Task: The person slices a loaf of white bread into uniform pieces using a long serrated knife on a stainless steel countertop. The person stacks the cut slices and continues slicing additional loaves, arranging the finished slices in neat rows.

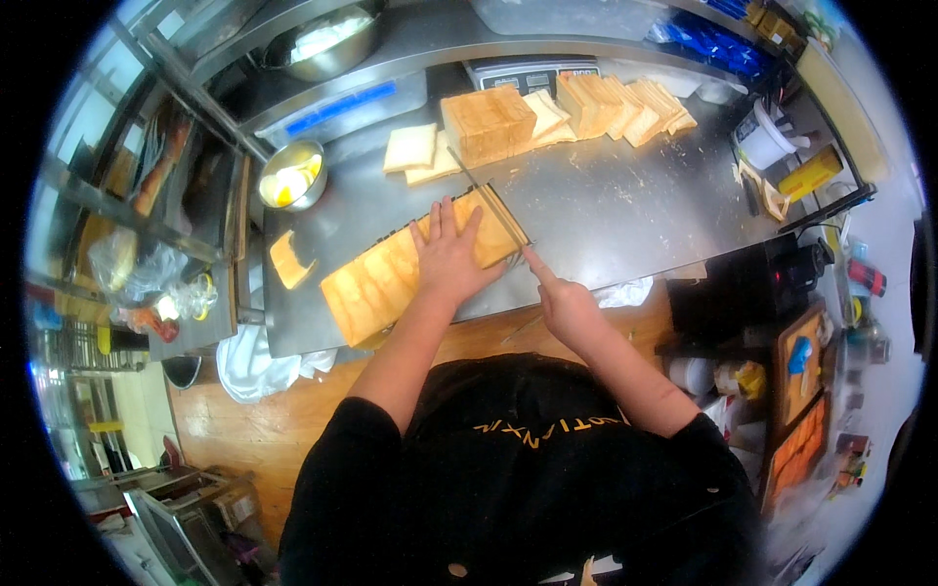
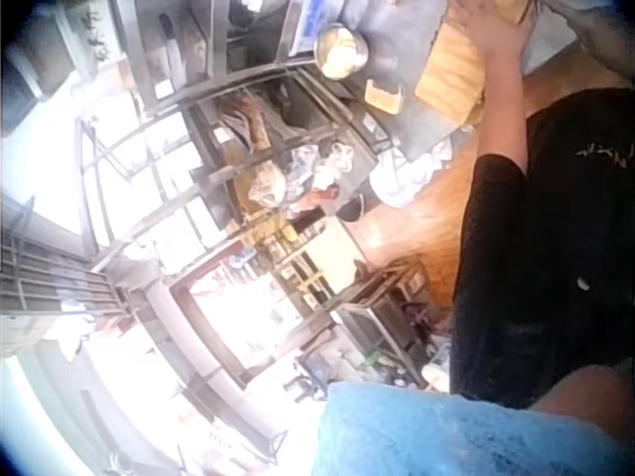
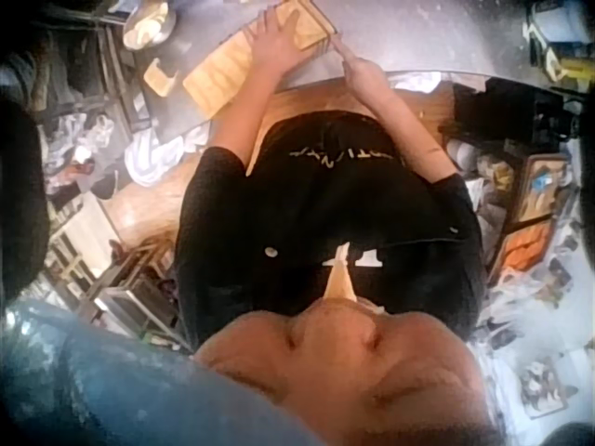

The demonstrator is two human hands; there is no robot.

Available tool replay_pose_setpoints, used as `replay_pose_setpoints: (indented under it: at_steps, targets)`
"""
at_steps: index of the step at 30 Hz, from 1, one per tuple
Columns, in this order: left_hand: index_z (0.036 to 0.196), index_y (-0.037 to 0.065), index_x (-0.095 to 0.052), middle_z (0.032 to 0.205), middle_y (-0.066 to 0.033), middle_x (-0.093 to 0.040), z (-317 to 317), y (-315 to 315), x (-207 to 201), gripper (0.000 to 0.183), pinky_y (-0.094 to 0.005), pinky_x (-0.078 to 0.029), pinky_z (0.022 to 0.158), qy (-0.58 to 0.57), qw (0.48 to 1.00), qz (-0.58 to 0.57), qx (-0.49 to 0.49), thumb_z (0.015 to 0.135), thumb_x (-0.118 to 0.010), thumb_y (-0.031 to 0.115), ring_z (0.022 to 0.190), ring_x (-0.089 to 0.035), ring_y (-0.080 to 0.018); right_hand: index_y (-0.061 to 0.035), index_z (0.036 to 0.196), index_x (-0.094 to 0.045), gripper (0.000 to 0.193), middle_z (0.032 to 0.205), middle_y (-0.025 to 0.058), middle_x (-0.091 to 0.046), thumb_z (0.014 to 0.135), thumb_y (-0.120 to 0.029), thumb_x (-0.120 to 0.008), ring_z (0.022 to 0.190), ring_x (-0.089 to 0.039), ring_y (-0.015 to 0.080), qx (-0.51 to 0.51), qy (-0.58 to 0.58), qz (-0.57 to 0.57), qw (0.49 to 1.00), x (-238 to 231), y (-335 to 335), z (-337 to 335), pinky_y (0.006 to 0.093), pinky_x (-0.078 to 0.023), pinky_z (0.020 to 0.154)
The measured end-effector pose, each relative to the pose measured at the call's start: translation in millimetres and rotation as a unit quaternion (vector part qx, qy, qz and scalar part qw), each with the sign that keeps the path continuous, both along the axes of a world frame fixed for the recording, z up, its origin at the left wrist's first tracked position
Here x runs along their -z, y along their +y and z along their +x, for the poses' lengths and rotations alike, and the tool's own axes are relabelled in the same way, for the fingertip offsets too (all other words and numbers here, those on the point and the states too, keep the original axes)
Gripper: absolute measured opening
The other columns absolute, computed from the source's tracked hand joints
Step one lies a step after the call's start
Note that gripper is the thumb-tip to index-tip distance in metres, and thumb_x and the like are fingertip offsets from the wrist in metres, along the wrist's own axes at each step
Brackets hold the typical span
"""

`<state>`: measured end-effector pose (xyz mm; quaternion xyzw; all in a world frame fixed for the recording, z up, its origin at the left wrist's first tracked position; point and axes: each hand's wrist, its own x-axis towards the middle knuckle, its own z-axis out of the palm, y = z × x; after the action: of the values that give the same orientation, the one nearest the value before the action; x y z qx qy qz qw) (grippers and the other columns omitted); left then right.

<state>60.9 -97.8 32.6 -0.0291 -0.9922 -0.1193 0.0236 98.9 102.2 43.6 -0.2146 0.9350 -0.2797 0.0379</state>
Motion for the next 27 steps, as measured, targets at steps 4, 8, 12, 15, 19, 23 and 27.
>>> replay_pose_setpoints:
  at_steps: [4,8,12,15,19,23,27]
  targets:
    - [0.141,0.021,-0.036,0.149,-0.0238,-0.016,0.0,0.5,-1.1,0.088,-0.0589,-0.005,0.109,-0.008,1.000,-0.004,-0.003,0.067,-0.067,0.057,0.140,-0.012,-0.0355,-0.0170,0.142,-0.032,0.061,0.063,0.0209,-0.060,0.084,-0.007,-0.051,0.057,-0.060,0.0368,0.000,-0.010,0.010,1.000,-6.0,0.8,1.0,0.0454,-0.049,0.055]
    - [0.141,0.021,-0.036,0.149,-0.0239,-0.015,-0.6,0.1,-1.8,0.088,-0.0588,-0.004,0.109,-0.013,1.000,-0.004,-0.002,0.067,-0.067,0.057,0.140,-0.012,-0.0356,-0.0184,0.142,-0.031,0.062,0.062,0.0207,-0.060,0.085,-0.007,-0.050,0.056,-0.060,0.0371,0.002,-0.044,0.044,0.998,-16.0,8.3,8.3,0.0464,-0.048,0.054]
    - [0.141,0.021,-0.036,0.149,-0.0241,-0.015,-0.1,0.7,-2.7,0.088,-0.0591,-0.005,0.109,-0.016,1.000,-0.008,-0.002,0.067,-0.067,0.056,0.140,-0.012,-0.0361,-0.0191,0.143,-0.029,0.061,0.064,0.0244,-0.058,0.086,-0.006,-0.049,0.059,-0.058,0.0408,0.007,-0.076,0.049,0.996,-25.6,11.9,14.6,0.0477,-0.046,0.056]
    - [0.141,0.021,-0.037,0.149,-0.0243,-0.015,0.4,0.7,0.0,0.087,-0.0594,-0.005,0.109,-0.004,1.000,-0.007,0.003,0.067,-0.067,0.055,0.140,-0.013,-0.0363,-0.0194,0.143,-0.028,0.061,0.066,0.0258,-0.057,0.088,-0.006,-0.048,0.062,-0.058,0.0424,0.007,-0.085,0.022,0.996,-20.5,6.4,8.2,0.0485,-0.046,0.058]
    - [0.140,0.020,-0.039,0.149,-0.0243,-0.016,0.1,0.7,-2.2,0.086,-0.0595,-0.005,0.109,-0.004,1.000,-0.008,0.002,0.067,-0.067,0.054,0.140,-0.013,-0.0364,-0.0193,0.142,-0.029,0.062,0.061,0.0205,-0.059,0.085,-0.007,-0.050,0.056,-0.058,0.0381,0.007,-0.021,0.040,0.999,-3.9,-9.0,-11.0,0.0468,-0.048,0.055]
    - [0.139,0.020,-0.040,0.149,-0.0245,-0.017,0.1,0.9,1.9,0.084,-0.0596,-0.004,0.108,0.012,1.000,0.003,0.000,0.067,-0.067,0.054,0.139,-0.014,-0.0363,-0.0208,0.143,-0.029,0.064,0.062,0.0212,-0.058,0.085,-0.007,-0.050,0.055,-0.058,0.0379,0.010,-0.048,0.024,0.998,-2.4,4.6,3.5,0.0474,-0.047,0.054]
    - [0.139,0.020,-0.040,0.148,-0.0245,-0.018,0.5,0.8,3.6,0.083,-0.0597,-0.005,0.108,0.022,1.000,0.004,0.001,0.067,-0.067,0.053,0.139,-0.015,-0.0362,-0.0212,0.144,-0.027,0.064,0.063,0.0207,-0.058,0.085,-0.007,-0.050,0.055,-0.058,0.0376,0.010,-0.080,0.037,0.996,3.9,30.4,37.1,0.0480,-0.047,0.054]
